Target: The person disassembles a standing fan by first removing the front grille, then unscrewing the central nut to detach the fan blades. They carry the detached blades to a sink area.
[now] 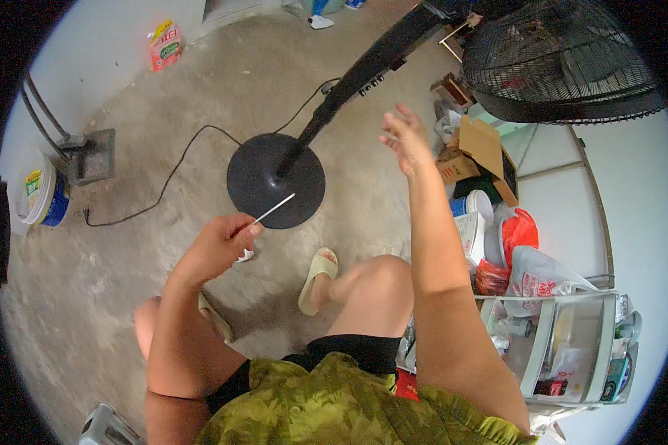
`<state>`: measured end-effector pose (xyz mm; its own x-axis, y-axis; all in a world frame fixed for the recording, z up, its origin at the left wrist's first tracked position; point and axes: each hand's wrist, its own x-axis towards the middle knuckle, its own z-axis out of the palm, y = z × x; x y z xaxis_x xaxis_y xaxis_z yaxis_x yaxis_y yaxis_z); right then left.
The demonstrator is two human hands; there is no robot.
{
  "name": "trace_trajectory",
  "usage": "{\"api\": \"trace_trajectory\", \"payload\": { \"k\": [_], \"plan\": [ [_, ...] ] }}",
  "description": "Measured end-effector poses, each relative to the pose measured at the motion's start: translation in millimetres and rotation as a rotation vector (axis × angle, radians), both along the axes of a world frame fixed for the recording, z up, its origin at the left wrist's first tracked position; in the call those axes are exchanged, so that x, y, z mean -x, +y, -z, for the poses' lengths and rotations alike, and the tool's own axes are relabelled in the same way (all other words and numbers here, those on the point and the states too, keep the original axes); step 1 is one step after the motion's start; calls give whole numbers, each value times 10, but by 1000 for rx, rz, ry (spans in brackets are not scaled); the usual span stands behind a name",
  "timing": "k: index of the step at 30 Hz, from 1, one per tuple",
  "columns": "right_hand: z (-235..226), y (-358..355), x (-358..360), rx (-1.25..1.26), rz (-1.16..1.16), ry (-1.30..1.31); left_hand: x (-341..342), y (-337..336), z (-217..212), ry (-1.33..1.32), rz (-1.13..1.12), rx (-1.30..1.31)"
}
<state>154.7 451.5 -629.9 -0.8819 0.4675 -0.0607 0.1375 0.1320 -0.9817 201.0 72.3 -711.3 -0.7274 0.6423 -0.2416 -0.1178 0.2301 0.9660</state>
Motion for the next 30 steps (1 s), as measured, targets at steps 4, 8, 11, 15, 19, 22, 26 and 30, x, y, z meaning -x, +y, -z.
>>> {"api": "trace_trajectory", "payload": {
  "k": [4,8,11,15,19,22,26,30],
  "plan": [
    [82,-147,217,-94,-181,1,4,44,25,-24,37,-1],
    [38,-164,590,-177,-217,84,17,29,44,-8,42,12],
    [-46,-143,781,-340,-131,180,7,-33,42,-38,3,-29],
    [-190,-147,870,-356,-212,220,22,-148,38,-26,-5,-34],
    [-182,-205,887,-380,-212,239,29,-244,46,15,-18,25],
    [-116,-214,951,-437,-133,264,71,-296,49,20,-3,67],
    [1,-209,1058,-534,-28,309,78,-266,38,5,-14,62],
    [78,-306,1074,-596,87,382,84,-213,2,-48,-5,72]
  ]
}}
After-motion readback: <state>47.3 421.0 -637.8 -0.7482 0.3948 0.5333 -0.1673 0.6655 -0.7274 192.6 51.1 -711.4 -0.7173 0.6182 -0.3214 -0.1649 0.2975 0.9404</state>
